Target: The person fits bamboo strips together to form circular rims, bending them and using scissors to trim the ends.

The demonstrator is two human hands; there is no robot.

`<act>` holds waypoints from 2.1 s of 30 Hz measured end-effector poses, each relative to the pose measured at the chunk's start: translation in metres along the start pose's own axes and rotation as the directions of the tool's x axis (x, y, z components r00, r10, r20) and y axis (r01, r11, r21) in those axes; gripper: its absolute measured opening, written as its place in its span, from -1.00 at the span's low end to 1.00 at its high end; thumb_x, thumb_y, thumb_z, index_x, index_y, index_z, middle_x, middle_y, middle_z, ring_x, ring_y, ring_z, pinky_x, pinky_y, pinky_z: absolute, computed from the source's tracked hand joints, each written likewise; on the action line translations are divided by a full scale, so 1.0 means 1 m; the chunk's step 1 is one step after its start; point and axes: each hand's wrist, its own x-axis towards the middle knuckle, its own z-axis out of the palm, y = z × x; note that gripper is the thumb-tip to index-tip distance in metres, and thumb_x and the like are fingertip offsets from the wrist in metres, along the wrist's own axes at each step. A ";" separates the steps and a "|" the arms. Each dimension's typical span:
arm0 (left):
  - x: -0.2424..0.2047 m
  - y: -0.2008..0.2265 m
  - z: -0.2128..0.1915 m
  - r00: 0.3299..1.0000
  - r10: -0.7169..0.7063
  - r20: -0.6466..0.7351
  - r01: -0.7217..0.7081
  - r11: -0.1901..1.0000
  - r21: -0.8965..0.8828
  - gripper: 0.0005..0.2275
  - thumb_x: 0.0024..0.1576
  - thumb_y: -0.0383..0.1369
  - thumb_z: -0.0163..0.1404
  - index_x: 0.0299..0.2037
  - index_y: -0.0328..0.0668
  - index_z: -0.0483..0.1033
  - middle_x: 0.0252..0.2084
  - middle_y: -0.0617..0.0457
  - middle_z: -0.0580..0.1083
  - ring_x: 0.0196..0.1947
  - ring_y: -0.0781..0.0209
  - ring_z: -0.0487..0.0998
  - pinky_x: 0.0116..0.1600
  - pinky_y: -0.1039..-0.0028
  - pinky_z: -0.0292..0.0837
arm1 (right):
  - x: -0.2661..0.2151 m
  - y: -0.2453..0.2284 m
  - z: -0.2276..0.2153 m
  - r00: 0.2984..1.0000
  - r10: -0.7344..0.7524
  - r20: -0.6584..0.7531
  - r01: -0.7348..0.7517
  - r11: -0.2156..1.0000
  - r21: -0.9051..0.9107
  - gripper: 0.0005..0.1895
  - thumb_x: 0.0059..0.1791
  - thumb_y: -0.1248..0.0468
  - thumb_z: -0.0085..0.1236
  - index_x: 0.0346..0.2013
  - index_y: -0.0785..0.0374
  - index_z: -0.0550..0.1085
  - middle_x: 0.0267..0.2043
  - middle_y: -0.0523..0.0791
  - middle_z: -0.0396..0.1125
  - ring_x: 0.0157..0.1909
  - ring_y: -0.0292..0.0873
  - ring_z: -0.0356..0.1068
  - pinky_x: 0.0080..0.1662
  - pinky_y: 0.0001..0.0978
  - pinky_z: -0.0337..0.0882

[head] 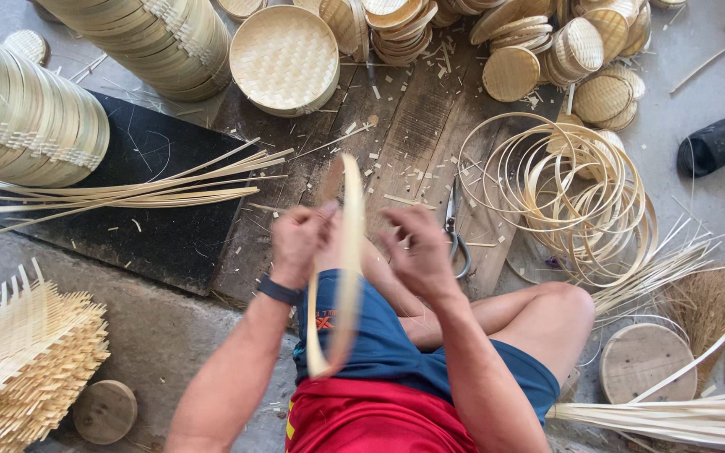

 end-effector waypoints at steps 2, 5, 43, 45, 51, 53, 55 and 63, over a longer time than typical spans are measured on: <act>0.007 0.030 -0.018 0.805 0.577 -0.137 -0.496 0.783 0.376 -0.93 0.21 -0.41 0.15 -0.26 -0.22 0.54 -0.35 0.08 0.60 -0.48 0.37 0.56 -0.44 0.58 0.46 | -0.004 -0.003 -0.017 0.932 0.265 -0.249 -0.234 0.961 0.148 -0.74 0.08 0.18 0.06 -0.04 0.26 0.54 -0.37 -0.15 0.36 -0.38 -0.31 0.39 -0.34 -0.41 0.40; 0.004 0.062 -0.025 0.531 0.843 -0.086 -0.739 0.511 0.439 -0.94 0.28 -0.47 0.12 -0.10 -0.26 0.59 -0.19 0.01 0.61 -0.34 0.24 0.62 -0.35 0.50 0.50 | -0.006 -0.007 -0.014 0.928 0.228 -0.293 -0.158 0.957 0.244 -0.70 0.20 0.14 -0.04 -0.09 0.28 0.56 -0.42 -0.19 0.28 -0.41 -0.37 0.23 -0.33 -0.49 0.24; 0.009 0.042 0.031 0.979 -0.086 0.187 0.161 0.887 -0.434 -0.68 0.26 -0.21 0.05 -0.08 -0.41 0.59 -0.33 -0.06 0.55 -0.46 0.28 0.49 -0.39 0.53 0.37 | -0.078 0.279 0.022 0.510 0.854 -0.101 -0.826 0.453 -0.337 -0.38 -0.24 0.21 0.47 0.02 0.38 0.44 -0.10 0.12 0.47 -0.03 0.11 0.52 0.04 -0.11 0.50; 0.010 0.044 0.034 0.973 -0.102 0.206 0.190 0.861 -0.472 -0.72 0.24 -0.27 0.05 -0.05 -0.40 0.58 -0.33 -0.05 0.55 -0.43 0.27 0.51 -0.36 0.50 0.42 | -0.084 0.264 0.013 0.435 0.852 0.292 -0.890 0.358 0.281 -0.53 -0.19 0.29 0.32 -0.03 0.34 0.44 -0.25 0.07 0.45 -0.24 0.04 0.48 -0.18 -0.12 0.47; 0.009 0.039 0.046 0.950 -0.110 0.294 0.266 0.777 -0.570 -0.80 0.21 -0.48 0.00 0.00 -0.39 0.54 -0.27 -0.07 0.56 -0.30 0.20 0.59 -0.20 0.35 0.57 | -0.124 0.164 0.001 0.596 0.750 0.286 -0.795 0.602 0.077 -0.62 -0.12 0.20 0.44 -0.35 0.40 0.41 -0.53 -0.05 0.24 -0.50 -0.16 0.22 -0.42 -0.26 0.25; 0.007 0.032 0.052 0.946 -0.072 0.315 0.254 0.769 -0.587 -0.80 0.23 -0.49 0.00 0.01 -0.40 0.54 -0.26 -0.09 0.57 -0.29 0.18 0.59 -0.17 0.31 0.60 | -0.127 0.133 0.003 0.795 0.562 0.227 -0.593 0.800 0.094 -0.60 -0.15 0.13 0.44 -0.32 0.34 0.43 -0.51 -0.12 0.26 -0.45 -0.26 0.21 -0.38 -0.36 0.28; 0.005 0.025 0.056 0.948 -0.045 0.314 0.223 0.798 -0.560 -0.80 0.23 -0.51 0.01 0.02 -0.40 0.55 -0.25 -0.09 0.58 -0.29 0.18 0.61 -0.16 0.34 0.59 | -0.126 0.110 0.004 0.898 0.403 0.176 -0.423 0.902 0.093 -0.56 -0.16 0.05 0.43 -0.29 0.31 0.44 -0.50 -0.16 0.25 -0.42 -0.30 0.20 -0.36 -0.42 0.28; -0.011 0.014 0.056 0.965 0.042 0.260 0.056 0.932 -0.357 -0.78 0.17 -0.56 0.14 0.02 -0.44 0.57 -0.20 -0.03 0.61 -0.26 0.29 0.61 -0.12 0.50 0.57 | -0.116 0.080 0.018 0.913 0.406 0.027 -0.407 0.913 0.034 -0.49 -0.17 -0.08 0.40 -0.29 0.30 0.49 -0.54 -0.17 0.31 -0.49 -0.30 0.26 -0.40 -0.39 0.33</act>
